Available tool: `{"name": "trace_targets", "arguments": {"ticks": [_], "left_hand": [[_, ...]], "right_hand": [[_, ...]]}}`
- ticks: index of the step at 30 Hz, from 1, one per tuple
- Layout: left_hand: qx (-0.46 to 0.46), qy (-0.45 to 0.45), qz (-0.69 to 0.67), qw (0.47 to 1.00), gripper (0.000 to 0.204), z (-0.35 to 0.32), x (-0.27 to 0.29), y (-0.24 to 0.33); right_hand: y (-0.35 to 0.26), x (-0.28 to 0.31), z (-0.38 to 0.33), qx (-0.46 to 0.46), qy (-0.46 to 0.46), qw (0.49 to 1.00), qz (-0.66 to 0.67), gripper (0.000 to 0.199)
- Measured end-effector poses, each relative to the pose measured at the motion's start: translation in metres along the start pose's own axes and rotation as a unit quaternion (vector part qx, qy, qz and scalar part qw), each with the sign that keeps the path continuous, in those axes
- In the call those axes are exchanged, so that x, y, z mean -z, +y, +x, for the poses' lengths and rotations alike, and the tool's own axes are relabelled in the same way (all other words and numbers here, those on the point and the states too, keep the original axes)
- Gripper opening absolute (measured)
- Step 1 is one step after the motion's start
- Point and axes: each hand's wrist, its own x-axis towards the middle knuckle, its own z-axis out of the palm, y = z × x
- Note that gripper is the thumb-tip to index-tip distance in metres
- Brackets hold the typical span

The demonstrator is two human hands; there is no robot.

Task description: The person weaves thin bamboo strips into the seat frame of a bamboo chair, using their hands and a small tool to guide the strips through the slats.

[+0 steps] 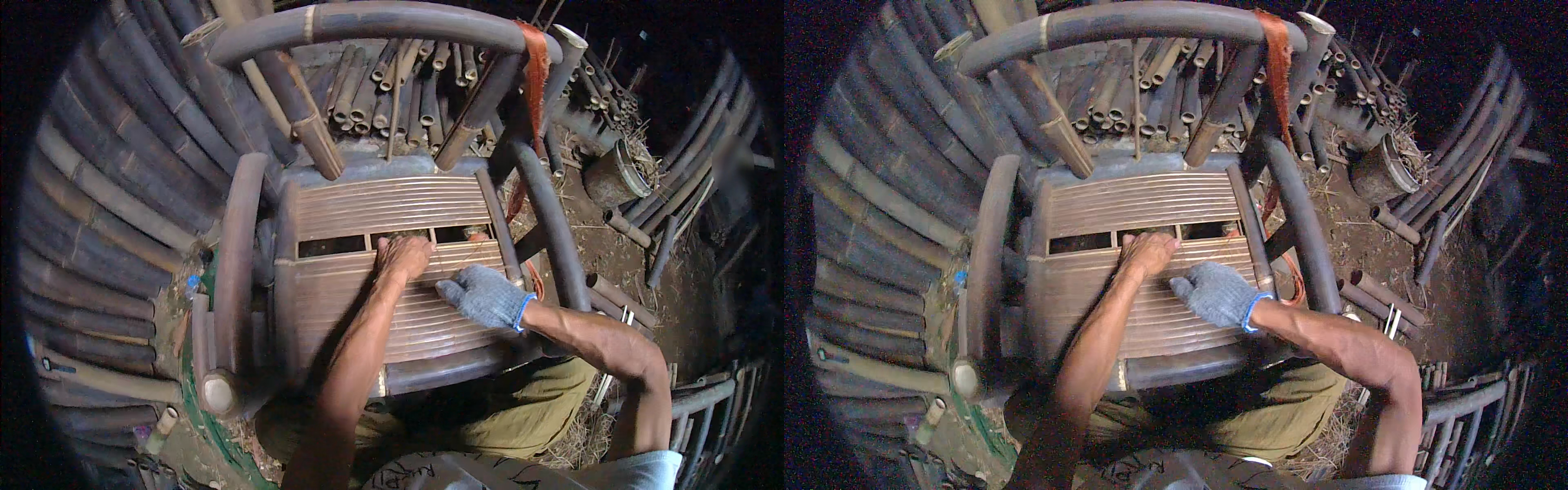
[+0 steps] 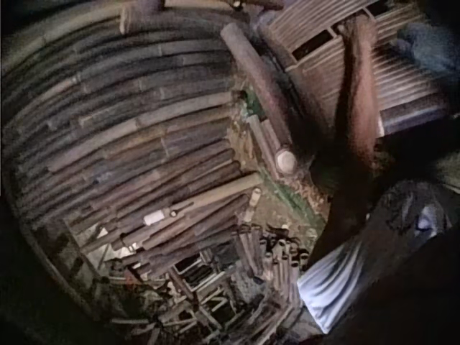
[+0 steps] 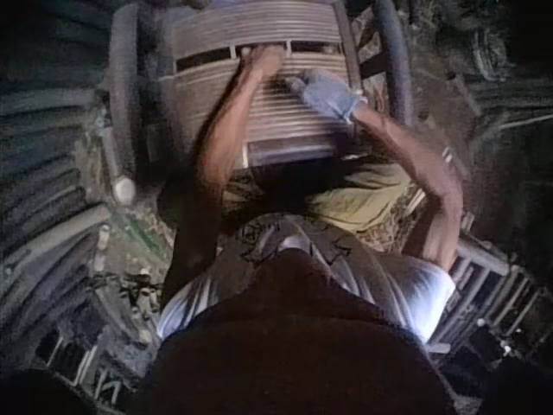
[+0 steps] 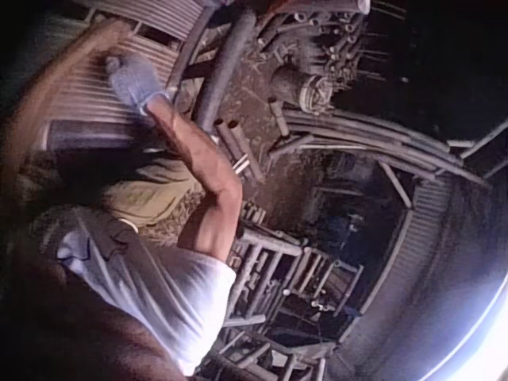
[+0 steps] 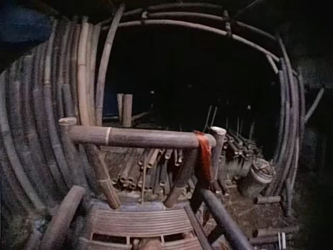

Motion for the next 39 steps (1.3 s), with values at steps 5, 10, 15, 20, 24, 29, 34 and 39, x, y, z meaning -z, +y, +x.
{"name": "trace_targets", "arguments": {"ticks": [5,10,15,20,24,29,34,39], "left_hand": [[-0.029,0.04,0.029,0.998,0.036,-0.005,-0.004,0.002],[-0.081,0.18,-0.032,0.98,0.029,-0.017,-0.012,-0.007],[-0.095,0.358,0.083,0.925,0.048,-0.022,-0.019,-0.017],[-0.079,0.308,0.135,0.938,0.057,-0.024,-0.01,-0.012],[-0.07,0.315,0.134,0.937,0.051,-0.022,-0.003,-0.004],[-0.073,0.288,0.093,0.95,0.035,-0.015,0.0,-0.005],[-0.082,0.289,0.069,0.951,0.029,-0.008,-0.004,-0.013],[-0.096,0.298,0.074,0.947,0.026,-0.009,-0.008,-0.019]], "right_hand": [[0.048,0.026,-0.02,0.008,0.012,0.997,-0.07,0.041],[0.066,0.012,-0.027,0.063,0.099,0.989,-0.085,0.023],[0.002,-0.008,-0.068,0.113,0.333,0.936,-0.007,0.022],[-0.007,-0.061,0.006,0.074,0.44,0.89,0.089,0.017],[0.026,-0.073,0.078,0.098,0.53,0.841,0.043,0.016],[0.052,-0.06,0.122,0.06,0.554,0.83,0.005,0.019],[0.061,-0.059,0.124,0.01,0.487,0.871,-0.062,0.03],[0.06,-0.056,0.121,-0.011,0.405,0.912,-0.06,0.036]]}}
